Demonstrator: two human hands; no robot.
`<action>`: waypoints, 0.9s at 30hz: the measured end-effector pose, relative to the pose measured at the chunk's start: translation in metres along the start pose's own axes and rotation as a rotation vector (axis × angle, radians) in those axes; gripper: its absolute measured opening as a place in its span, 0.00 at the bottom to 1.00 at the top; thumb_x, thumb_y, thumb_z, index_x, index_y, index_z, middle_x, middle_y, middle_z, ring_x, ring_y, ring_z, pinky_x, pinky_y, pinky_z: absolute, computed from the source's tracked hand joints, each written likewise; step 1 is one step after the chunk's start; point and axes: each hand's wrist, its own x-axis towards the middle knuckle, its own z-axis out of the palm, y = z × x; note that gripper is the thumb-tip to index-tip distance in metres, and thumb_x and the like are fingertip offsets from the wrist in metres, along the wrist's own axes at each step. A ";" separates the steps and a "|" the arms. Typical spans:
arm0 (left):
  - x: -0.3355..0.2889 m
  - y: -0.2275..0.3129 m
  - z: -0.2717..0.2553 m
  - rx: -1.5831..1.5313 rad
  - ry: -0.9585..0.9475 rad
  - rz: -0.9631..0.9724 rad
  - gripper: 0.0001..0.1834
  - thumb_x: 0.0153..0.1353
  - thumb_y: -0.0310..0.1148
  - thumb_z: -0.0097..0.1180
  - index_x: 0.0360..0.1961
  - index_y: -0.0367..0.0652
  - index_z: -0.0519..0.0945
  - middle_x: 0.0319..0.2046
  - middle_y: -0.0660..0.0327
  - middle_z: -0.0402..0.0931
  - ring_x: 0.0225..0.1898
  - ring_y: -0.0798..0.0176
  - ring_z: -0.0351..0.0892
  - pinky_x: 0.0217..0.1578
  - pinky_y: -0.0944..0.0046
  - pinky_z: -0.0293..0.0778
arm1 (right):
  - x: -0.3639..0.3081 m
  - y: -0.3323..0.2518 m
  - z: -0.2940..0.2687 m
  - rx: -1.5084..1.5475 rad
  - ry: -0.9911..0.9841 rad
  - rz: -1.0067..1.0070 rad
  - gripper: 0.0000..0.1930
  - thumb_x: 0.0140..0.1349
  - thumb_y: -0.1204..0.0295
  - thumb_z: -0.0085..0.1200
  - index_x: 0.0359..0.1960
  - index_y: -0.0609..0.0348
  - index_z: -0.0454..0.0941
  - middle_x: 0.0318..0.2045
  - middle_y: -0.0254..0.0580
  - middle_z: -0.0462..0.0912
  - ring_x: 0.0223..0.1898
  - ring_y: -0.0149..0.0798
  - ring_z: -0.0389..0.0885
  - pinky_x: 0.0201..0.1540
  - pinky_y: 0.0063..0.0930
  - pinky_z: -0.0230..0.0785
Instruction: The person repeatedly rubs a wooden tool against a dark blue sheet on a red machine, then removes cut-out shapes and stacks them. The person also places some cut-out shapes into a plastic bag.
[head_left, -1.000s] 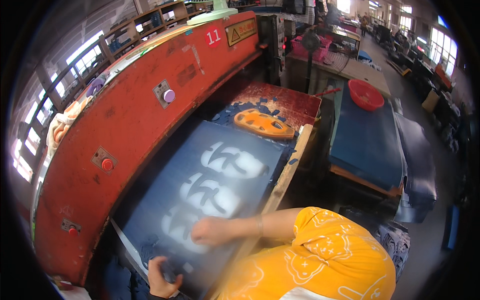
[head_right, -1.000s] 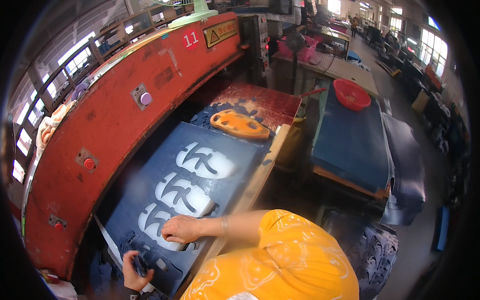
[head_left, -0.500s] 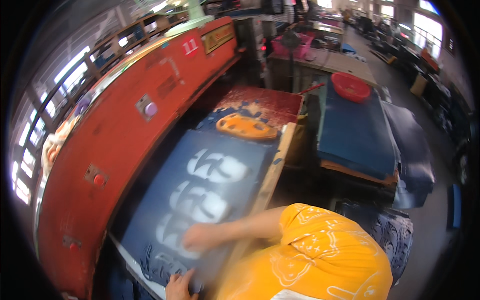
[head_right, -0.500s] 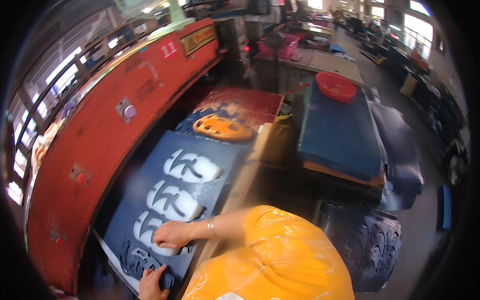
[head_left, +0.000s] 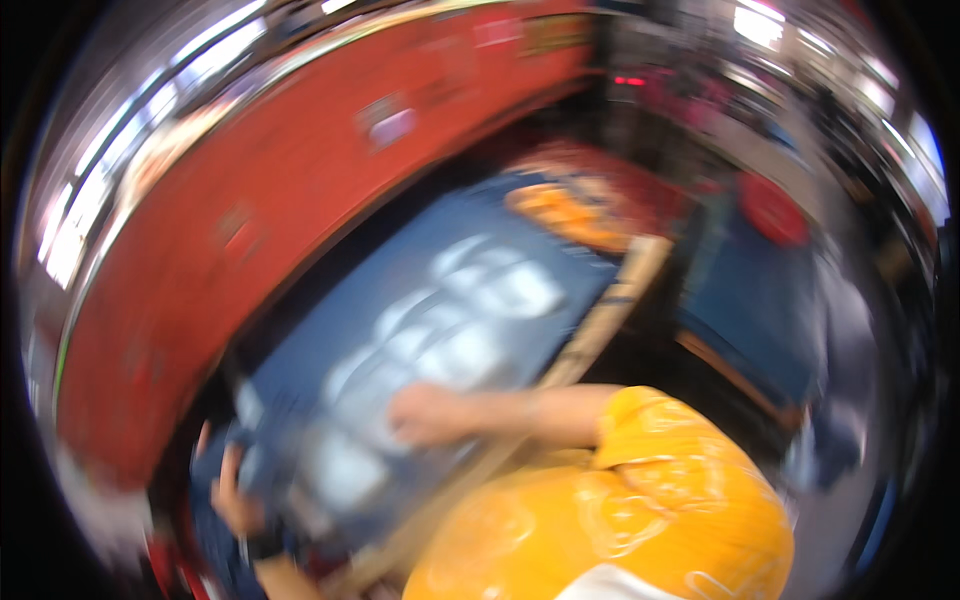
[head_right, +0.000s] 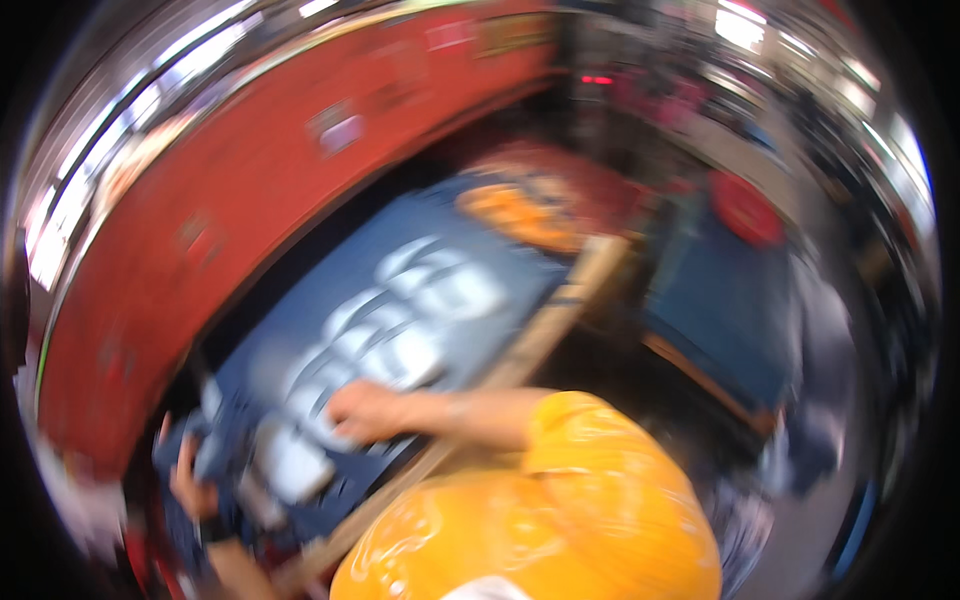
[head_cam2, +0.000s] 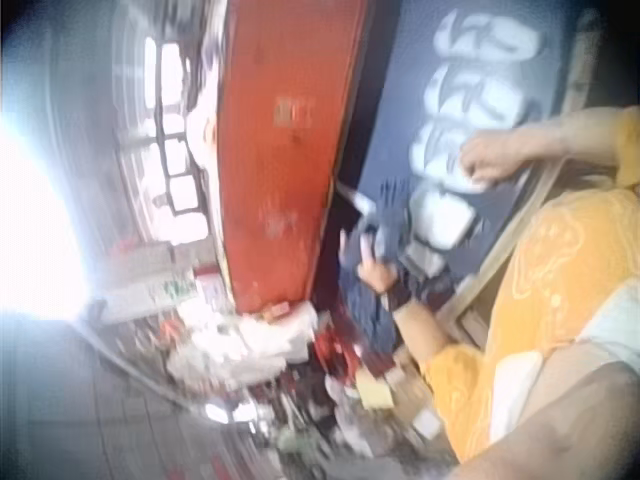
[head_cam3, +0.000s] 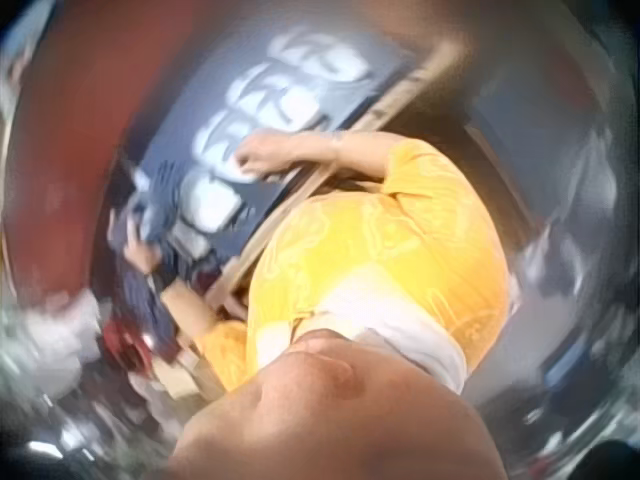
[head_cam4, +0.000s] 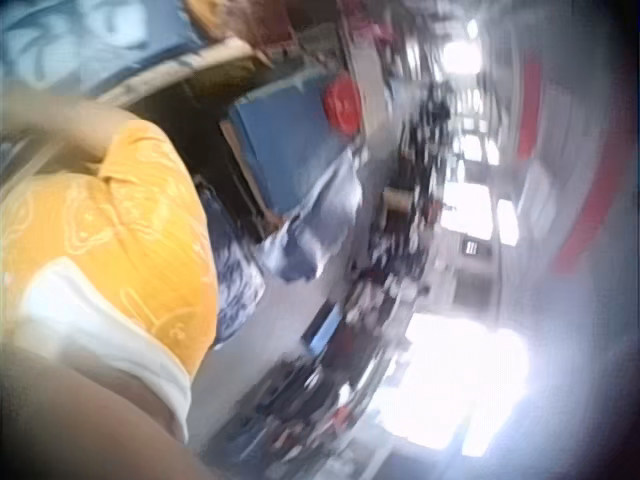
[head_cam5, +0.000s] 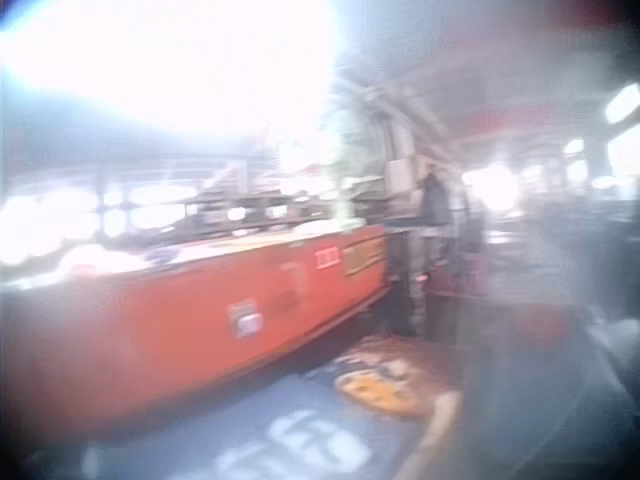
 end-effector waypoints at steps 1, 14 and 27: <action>-0.005 -0.008 -0.006 -0.726 0.239 -0.282 0.29 0.60 0.29 0.55 0.64 0.49 0.67 0.62 0.48 0.67 0.61 0.50 0.71 0.62 0.57 0.65 | 0.004 -0.008 -0.003 -0.019 -0.033 -0.052 0.11 0.54 0.62 0.59 0.32 0.56 0.80 0.33 0.49 0.81 0.39 0.53 0.79 0.43 0.43 0.71; 0.004 0.008 -0.014 -0.292 0.261 0.026 0.23 0.66 0.28 0.51 0.60 0.35 0.66 0.34 0.64 0.79 0.42 0.70 0.78 0.52 0.67 0.70 | 0.155 -0.121 0.047 0.144 0.199 -0.244 0.24 0.55 0.58 0.64 0.48 0.54 0.68 0.41 0.42 0.80 0.44 0.49 0.80 0.43 0.41 0.73; 0.032 0.015 -0.053 -0.576 0.554 -0.066 0.22 0.71 0.35 0.42 0.64 0.43 0.62 0.31 0.58 0.81 0.35 0.61 0.83 0.25 0.65 0.76 | 0.124 -0.068 0.050 0.492 0.277 -0.027 0.10 0.66 0.67 0.49 0.33 0.62 0.73 0.22 0.43 0.75 0.24 0.40 0.73 0.31 0.32 0.67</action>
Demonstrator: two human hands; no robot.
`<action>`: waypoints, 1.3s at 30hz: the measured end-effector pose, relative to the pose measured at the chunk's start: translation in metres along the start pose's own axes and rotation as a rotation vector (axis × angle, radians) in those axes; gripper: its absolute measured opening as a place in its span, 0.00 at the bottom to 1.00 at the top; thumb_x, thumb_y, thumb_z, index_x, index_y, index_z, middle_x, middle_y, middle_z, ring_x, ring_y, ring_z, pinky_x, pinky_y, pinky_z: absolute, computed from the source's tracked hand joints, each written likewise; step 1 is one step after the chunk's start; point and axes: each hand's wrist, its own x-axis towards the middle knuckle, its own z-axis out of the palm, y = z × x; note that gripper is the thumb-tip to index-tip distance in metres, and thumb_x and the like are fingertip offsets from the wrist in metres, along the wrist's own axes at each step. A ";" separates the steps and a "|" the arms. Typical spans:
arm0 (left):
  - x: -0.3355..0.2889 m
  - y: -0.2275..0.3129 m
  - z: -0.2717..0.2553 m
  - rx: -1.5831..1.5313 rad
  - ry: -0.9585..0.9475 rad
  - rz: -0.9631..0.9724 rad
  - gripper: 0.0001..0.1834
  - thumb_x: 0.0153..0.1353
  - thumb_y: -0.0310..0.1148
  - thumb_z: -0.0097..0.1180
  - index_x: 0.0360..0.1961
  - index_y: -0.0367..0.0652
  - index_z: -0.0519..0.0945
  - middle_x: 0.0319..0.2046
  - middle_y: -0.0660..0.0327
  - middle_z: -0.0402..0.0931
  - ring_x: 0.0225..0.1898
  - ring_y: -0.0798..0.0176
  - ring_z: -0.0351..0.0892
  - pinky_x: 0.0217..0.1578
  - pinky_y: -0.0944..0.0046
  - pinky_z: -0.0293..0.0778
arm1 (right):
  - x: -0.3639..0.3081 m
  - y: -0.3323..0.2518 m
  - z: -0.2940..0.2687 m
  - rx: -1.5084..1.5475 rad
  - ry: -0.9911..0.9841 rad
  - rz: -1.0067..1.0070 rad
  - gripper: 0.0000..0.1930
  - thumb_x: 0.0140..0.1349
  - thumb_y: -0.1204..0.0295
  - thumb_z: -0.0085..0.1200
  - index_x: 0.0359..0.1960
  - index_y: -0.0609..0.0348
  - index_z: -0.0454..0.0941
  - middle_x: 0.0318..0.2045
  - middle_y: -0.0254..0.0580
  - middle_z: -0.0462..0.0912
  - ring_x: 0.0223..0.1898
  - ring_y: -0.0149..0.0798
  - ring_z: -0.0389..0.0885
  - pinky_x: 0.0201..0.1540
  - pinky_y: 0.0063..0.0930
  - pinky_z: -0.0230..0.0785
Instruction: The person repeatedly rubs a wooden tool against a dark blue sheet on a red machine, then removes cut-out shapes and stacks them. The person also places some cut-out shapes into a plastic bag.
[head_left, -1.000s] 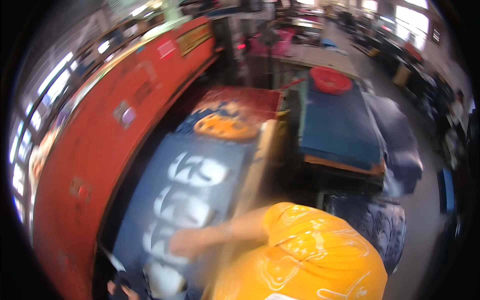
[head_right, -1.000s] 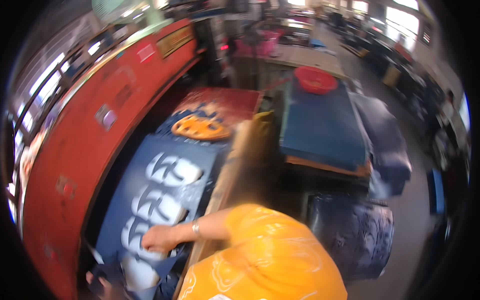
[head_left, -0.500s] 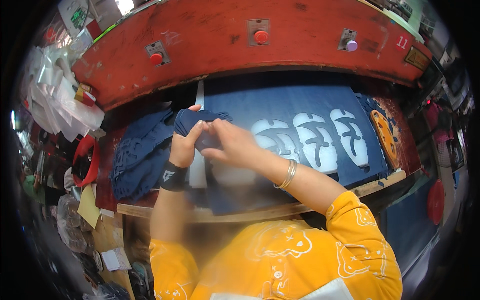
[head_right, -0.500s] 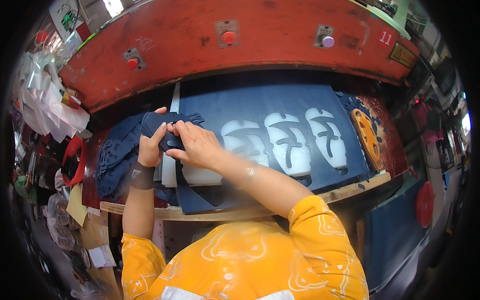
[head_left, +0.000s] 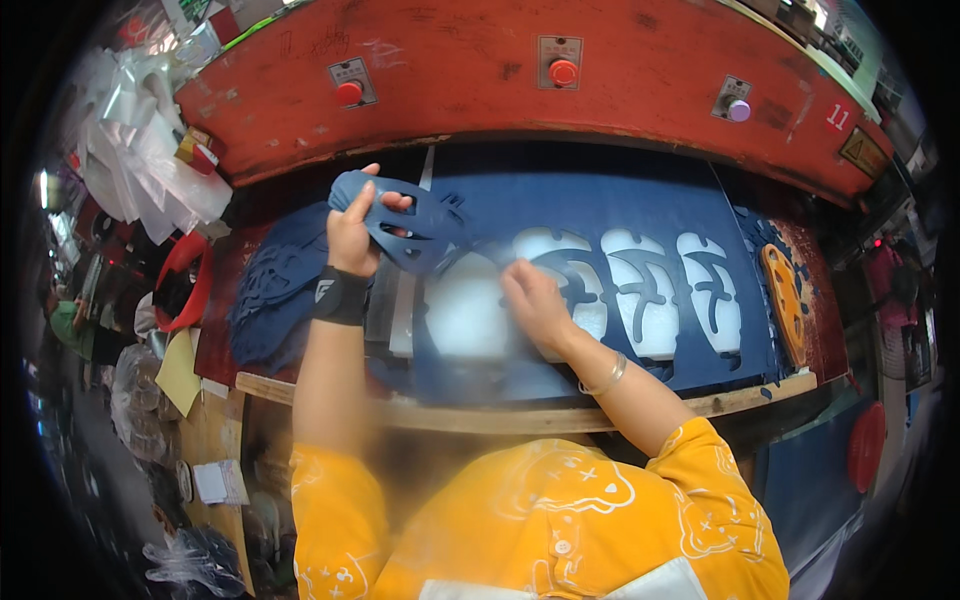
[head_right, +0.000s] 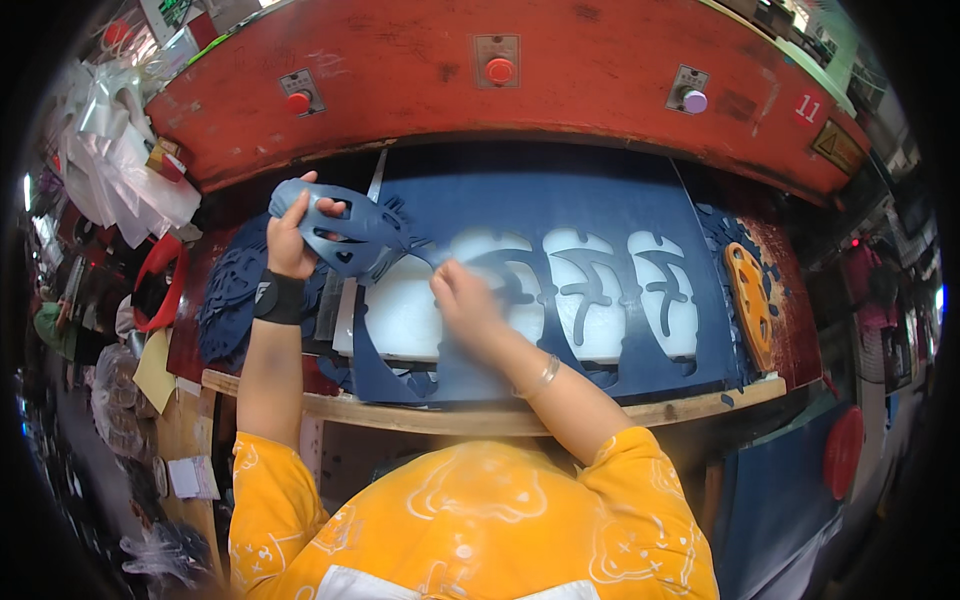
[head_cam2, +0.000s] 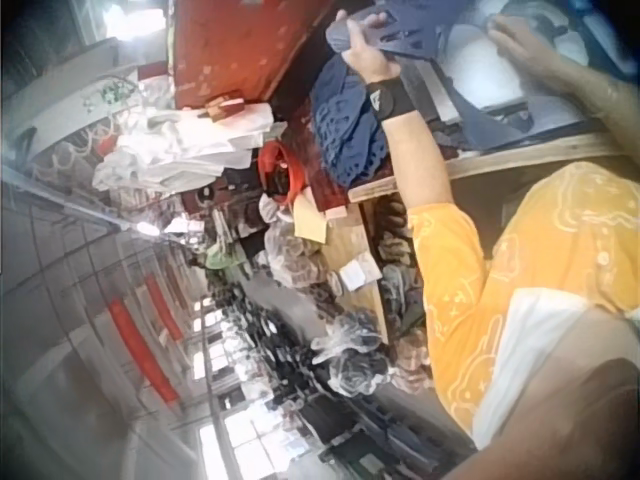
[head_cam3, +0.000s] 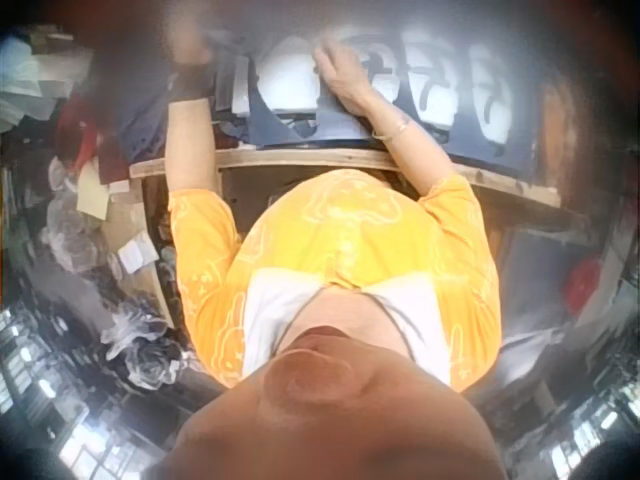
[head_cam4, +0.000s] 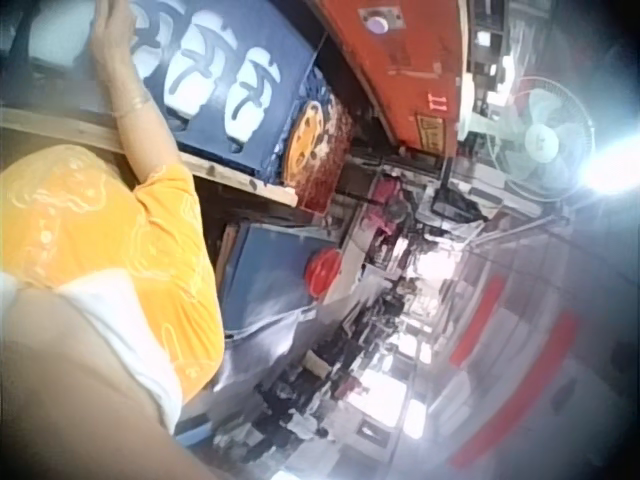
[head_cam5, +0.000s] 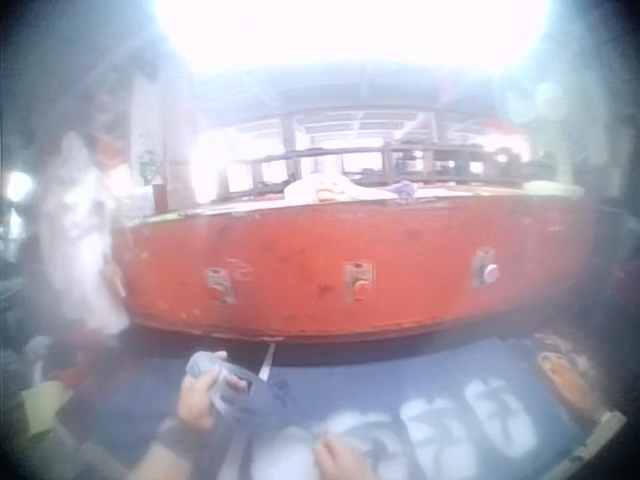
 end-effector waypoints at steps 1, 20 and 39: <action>0.003 0.000 -0.001 0.024 -0.015 -0.042 0.22 0.71 0.35 0.42 0.64 0.44 0.63 0.30 0.59 0.81 0.35 0.61 0.83 0.25 0.65 0.76 | -0.004 0.005 -0.003 -0.022 -0.047 0.003 0.10 0.66 0.67 0.49 0.32 0.62 0.73 0.23 0.44 0.76 0.26 0.41 0.73 0.33 0.33 0.67; 0.038 0.032 -0.020 0.151 0.478 0.319 0.21 0.68 0.32 0.48 0.61 0.40 0.66 0.29 0.55 0.80 0.29 0.61 0.80 0.31 0.61 0.79 | -0.007 0.009 -0.007 -0.315 -0.233 -0.211 0.09 0.61 0.67 0.53 0.36 0.59 0.76 0.34 0.50 0.80 0.38 0.54 0.78 0.42 0.42 0.70; -0.030 0.026 0.026 0.572 -0.112 0.200 0.19 0.68 0.31 0.49 0.60 0.41 0.70 0.34 0.60 0.80 0.37 0.68 0.79 0.40 0.69 0.75 | 0.068 -0.042 0.044 -0.182 0.115 -0.395 0.14 0.65 0.62 0.50 0.25 0.56 0.79 0.24 0.49 0.81 0.28 0.54 0.80 0.32 0.42 0.72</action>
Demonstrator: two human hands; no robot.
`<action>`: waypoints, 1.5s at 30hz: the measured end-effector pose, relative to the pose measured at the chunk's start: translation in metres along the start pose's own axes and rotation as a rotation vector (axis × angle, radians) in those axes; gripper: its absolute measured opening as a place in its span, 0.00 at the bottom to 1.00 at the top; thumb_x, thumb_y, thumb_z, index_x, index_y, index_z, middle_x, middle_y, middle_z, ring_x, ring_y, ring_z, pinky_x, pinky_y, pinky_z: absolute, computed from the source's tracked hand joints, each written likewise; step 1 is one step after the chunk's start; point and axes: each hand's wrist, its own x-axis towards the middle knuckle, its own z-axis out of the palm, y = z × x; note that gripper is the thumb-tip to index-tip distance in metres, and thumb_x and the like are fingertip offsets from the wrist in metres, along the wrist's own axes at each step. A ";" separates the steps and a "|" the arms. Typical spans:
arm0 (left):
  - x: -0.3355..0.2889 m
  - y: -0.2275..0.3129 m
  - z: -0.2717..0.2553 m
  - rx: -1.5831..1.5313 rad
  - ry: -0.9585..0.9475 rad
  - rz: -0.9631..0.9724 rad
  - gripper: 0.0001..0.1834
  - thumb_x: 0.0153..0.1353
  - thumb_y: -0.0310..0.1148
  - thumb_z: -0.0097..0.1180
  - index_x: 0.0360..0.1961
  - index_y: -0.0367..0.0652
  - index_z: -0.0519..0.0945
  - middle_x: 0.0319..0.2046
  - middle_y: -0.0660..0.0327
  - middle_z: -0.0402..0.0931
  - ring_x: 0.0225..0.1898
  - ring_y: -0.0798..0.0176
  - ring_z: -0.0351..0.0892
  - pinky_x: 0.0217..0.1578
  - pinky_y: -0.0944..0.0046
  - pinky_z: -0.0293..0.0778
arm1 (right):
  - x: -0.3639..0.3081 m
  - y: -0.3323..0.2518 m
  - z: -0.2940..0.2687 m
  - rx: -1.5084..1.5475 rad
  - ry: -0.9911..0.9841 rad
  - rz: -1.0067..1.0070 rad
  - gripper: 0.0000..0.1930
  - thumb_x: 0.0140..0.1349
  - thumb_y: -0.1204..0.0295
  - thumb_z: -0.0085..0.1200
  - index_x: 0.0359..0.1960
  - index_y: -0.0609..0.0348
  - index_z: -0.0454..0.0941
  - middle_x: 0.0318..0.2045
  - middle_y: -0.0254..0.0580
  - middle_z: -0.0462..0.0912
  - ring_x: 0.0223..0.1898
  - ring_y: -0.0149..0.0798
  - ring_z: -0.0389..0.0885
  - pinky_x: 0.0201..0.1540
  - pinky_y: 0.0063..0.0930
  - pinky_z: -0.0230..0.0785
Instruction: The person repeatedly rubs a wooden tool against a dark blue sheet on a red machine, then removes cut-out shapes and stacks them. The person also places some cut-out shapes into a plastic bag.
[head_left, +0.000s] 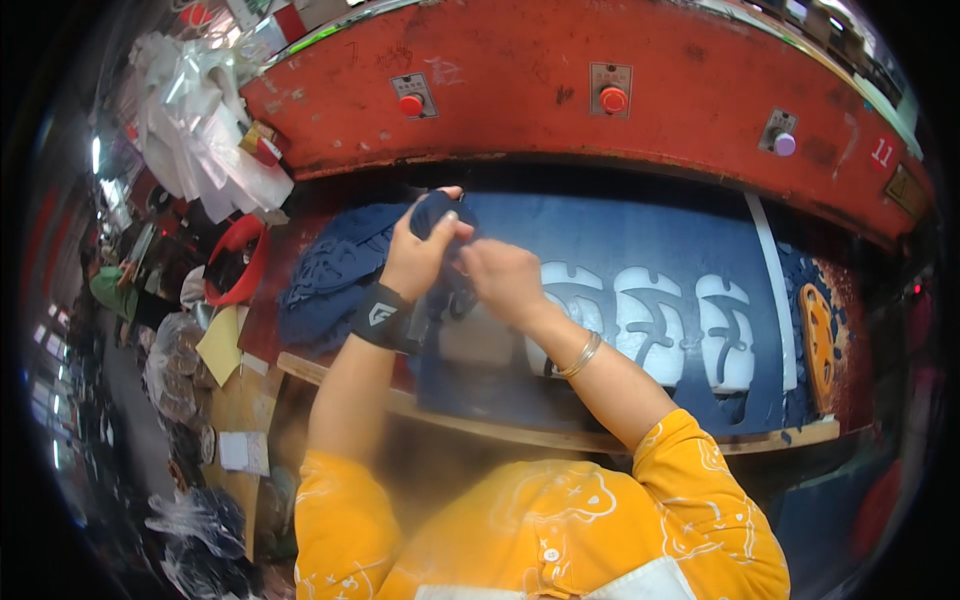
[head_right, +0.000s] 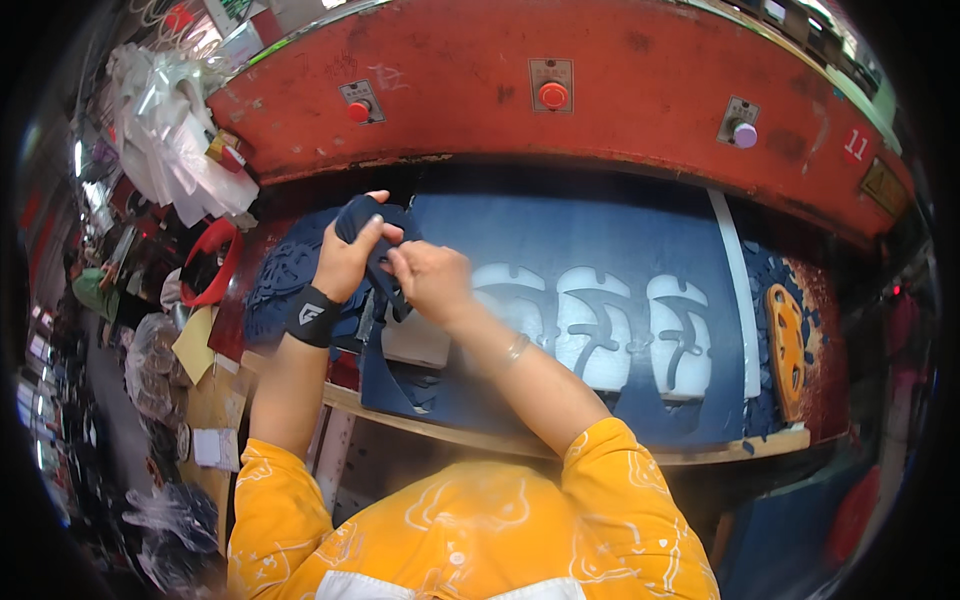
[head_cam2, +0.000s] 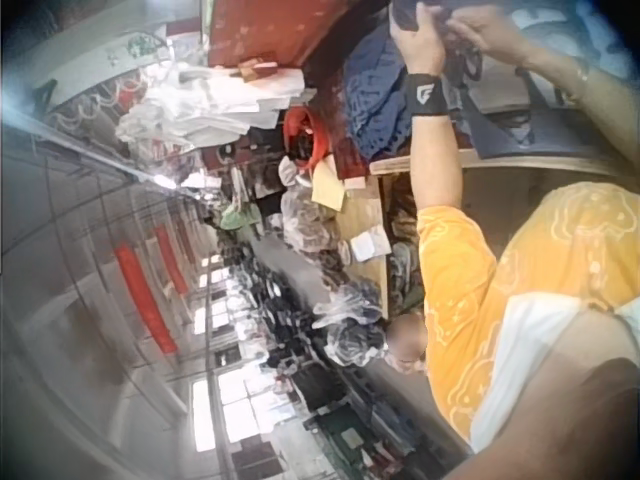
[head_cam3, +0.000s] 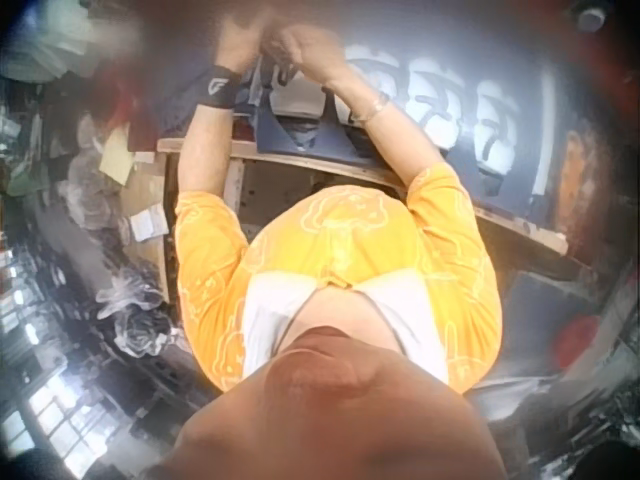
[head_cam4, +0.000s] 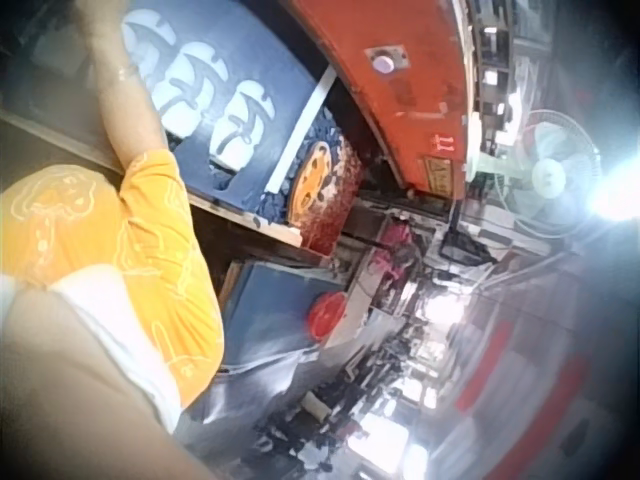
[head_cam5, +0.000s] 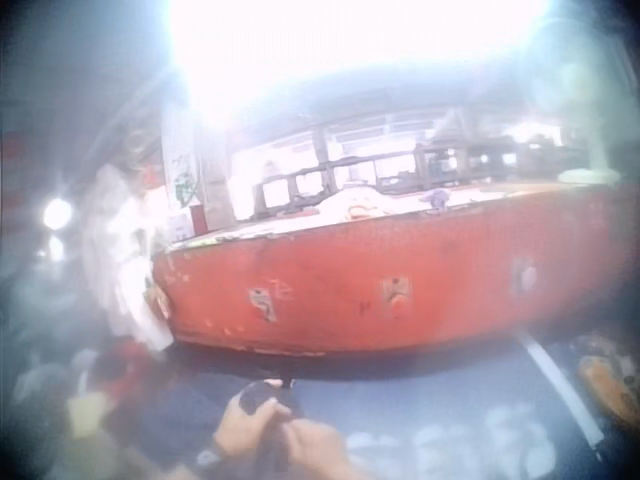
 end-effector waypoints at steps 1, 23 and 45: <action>0.006 -0.009 -0.009 -0.150 0.102 -0.037 0.19 0.69 0.31 0.49 0.59 0.42 0.70 0.34 0.60 0.80 0.36 0.67 0.79 0.37 0.69 0.75 | -0.001 0.009 0.002 0.066 0.057 0.129 0.15 0.65 0.63 0.49 0.25 0.58 0.79 0.23 0.50 0.80 0.28 0.55 0.79 0.32 0.43 0.72; -0.001 0.052 -0.259 -0.416 0.156 0.092 0.26 0.69 0.31 0.46 0.66 0.43 0.57 0.58 0.45 0.68 0.62 0.53 0.67 0.59 0.42 0.69 | 0.052 -0.070 0.049 0.067 -0.308 -0.055 0.22 0.59 0.68 0.62 0.54 0.60 0.74 0.45 0.44 0.81 0.43 0.35 0.80 0.46 0.29 0.73; -0.029 0.026 -0.366 -0.462 0.216 0.020 0.22 0.65 0.26 0.54 0.59 0.43 0.64 0.47 0.55 0.75 0.51 0.60 0.75 0.47 0.52 0.78 | 0.070 -0.067 0.169 0.037 -0.411 0.131 0.27 0.57 0.67 0.61 0.59 0.61 0.72 0.52 0.53 0.79 0.55 0.46 0.77 0.57 0.37 0.69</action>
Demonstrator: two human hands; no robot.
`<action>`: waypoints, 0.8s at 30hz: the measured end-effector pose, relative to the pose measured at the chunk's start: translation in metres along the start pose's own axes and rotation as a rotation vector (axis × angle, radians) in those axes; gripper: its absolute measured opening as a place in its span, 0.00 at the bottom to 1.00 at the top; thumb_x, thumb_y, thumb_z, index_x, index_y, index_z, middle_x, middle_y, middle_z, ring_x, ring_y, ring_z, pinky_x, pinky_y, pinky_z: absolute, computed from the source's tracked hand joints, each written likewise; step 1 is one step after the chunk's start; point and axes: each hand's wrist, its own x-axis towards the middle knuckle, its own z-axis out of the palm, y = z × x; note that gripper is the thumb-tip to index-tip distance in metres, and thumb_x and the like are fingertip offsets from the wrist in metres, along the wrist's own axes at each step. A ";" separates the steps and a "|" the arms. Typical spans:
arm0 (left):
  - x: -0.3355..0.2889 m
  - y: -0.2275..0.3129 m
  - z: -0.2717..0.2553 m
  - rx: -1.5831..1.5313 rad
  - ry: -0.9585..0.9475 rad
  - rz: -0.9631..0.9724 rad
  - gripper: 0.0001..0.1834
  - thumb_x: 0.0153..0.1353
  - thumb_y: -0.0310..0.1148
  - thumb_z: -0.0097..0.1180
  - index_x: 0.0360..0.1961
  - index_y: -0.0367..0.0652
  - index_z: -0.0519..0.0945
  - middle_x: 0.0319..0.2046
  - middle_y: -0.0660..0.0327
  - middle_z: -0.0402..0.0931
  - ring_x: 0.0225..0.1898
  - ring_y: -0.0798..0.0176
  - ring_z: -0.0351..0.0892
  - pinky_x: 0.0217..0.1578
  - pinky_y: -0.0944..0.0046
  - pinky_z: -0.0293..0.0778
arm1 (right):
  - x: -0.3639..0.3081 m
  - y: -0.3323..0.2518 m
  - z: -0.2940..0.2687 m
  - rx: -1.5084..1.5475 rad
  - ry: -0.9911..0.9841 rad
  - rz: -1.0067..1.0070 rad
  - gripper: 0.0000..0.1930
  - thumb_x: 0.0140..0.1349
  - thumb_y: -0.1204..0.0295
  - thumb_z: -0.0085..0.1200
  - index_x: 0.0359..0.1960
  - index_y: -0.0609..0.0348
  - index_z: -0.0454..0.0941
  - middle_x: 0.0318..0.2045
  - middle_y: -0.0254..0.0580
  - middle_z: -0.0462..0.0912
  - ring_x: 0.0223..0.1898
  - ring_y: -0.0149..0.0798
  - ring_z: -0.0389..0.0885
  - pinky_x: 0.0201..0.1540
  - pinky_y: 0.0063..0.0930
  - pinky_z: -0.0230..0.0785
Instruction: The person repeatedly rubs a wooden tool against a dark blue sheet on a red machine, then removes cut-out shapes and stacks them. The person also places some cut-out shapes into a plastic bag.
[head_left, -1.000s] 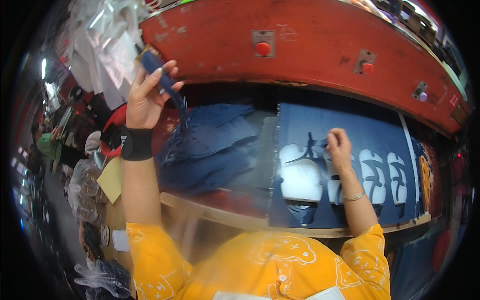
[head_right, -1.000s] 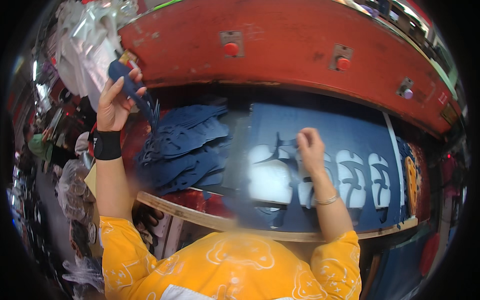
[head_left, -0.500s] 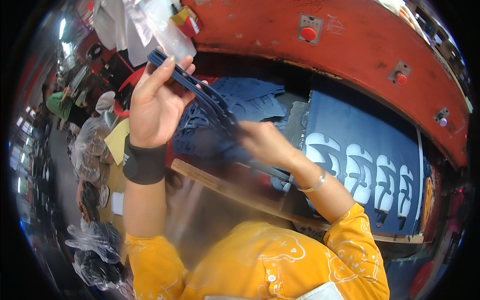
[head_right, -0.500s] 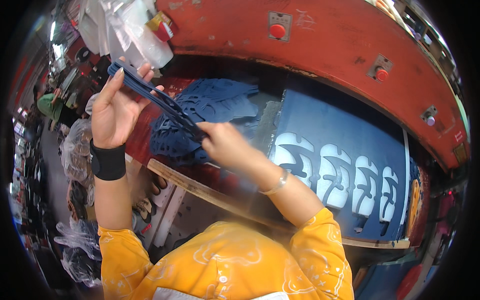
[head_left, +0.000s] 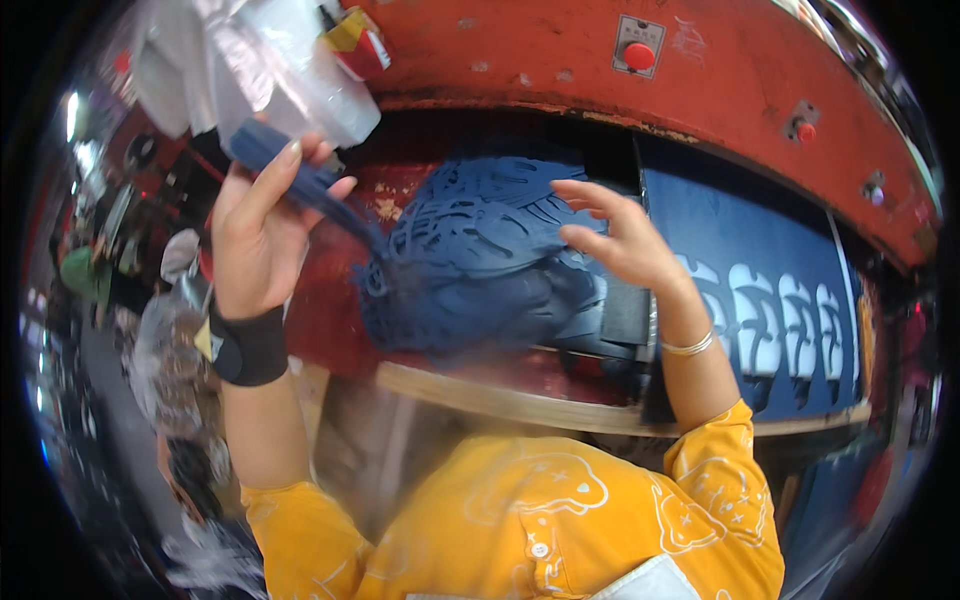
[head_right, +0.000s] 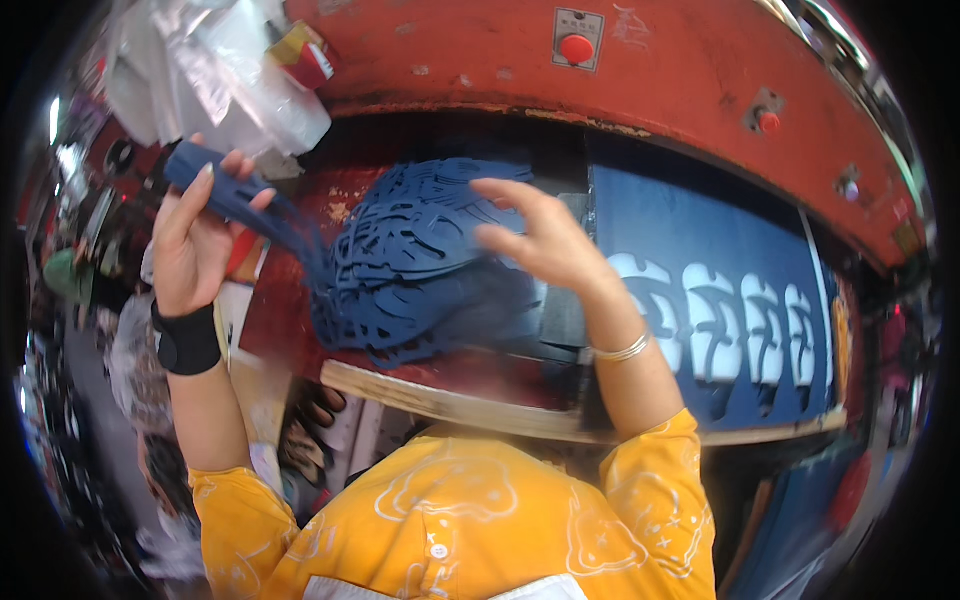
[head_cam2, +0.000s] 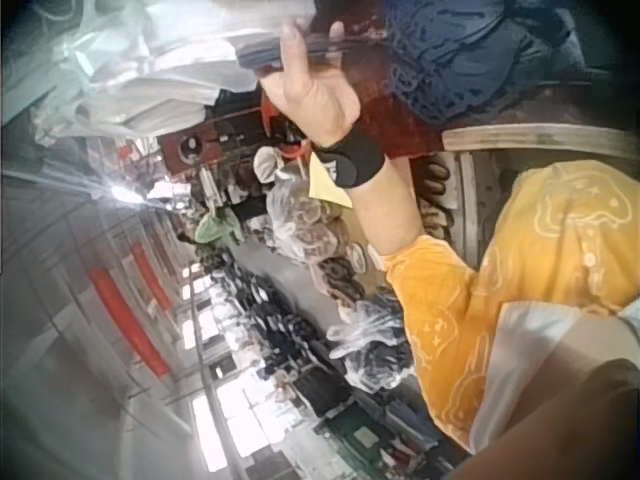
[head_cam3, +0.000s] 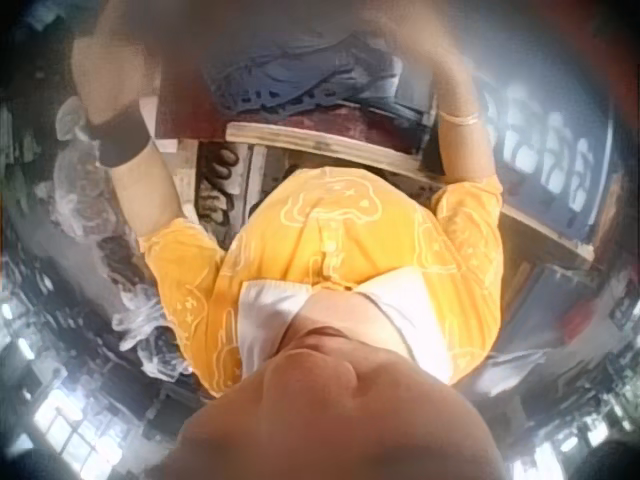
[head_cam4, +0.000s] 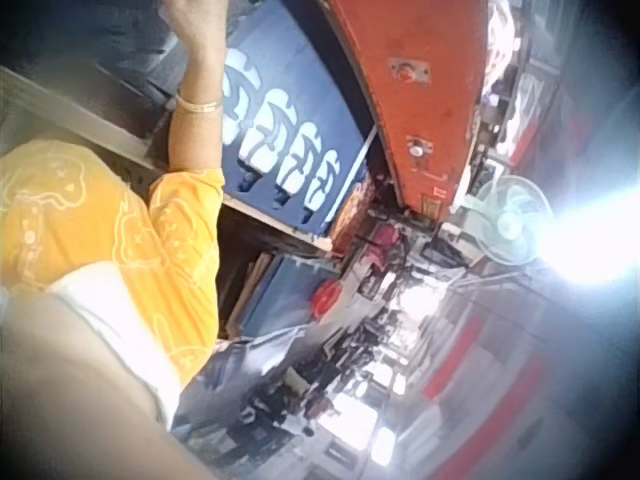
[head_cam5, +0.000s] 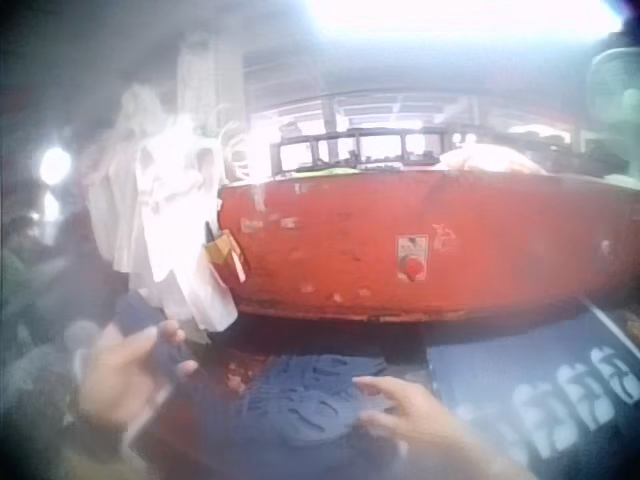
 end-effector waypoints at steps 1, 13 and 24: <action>0.010 0.001 -0.011 0.129 -0.023 0.064 0.24 0.65 0.26 0.54 0.61 0.40 0.63 0.47 0.56 0.75 0.50 0.62 0.75 0.44 0.57 0.80 | 0.001 0.009 0.001 -0.005 0.077 0.015 0.26 0.57 0.67 0.61 0.58 0.61 0.74 0.50 0.51 0.80 0.53 0.43 0.79 0.55 0.35 0.70; 0.006 -0.165 0.038 1.320 -1.088 0.186 0.41 0.53 0.35 0.61 0.64 0.27 0.59 0.46 0.44 0.75 0.49 0.47 0.75 0.41 0.56 0.79 | -0.044 -0.006 0.062 0.081 0.397 0.438 0.19 0.61 0.71 0.58 0.54 0.64 0.76 0.42 0.44 0.84 0.41 0.33 0.81 0.46 0.28 0.73; 0.059 -0.182 0.034 1.130 -0.900 0.482 0.40 0.54 0.44 0.63 0.63 0.34 0.64 0.59 0.44 0.67 0.62 0.45 0.65 0.62 0.54 0.63 | -0.029 -0.007 0.072 0.000 0.193 0.568 0.34 0.58 0.71 0.60 0.66 0.57 0.61 0.55 0.51 0.72 0.44 0.35 0.77 0.49 0.29 0.72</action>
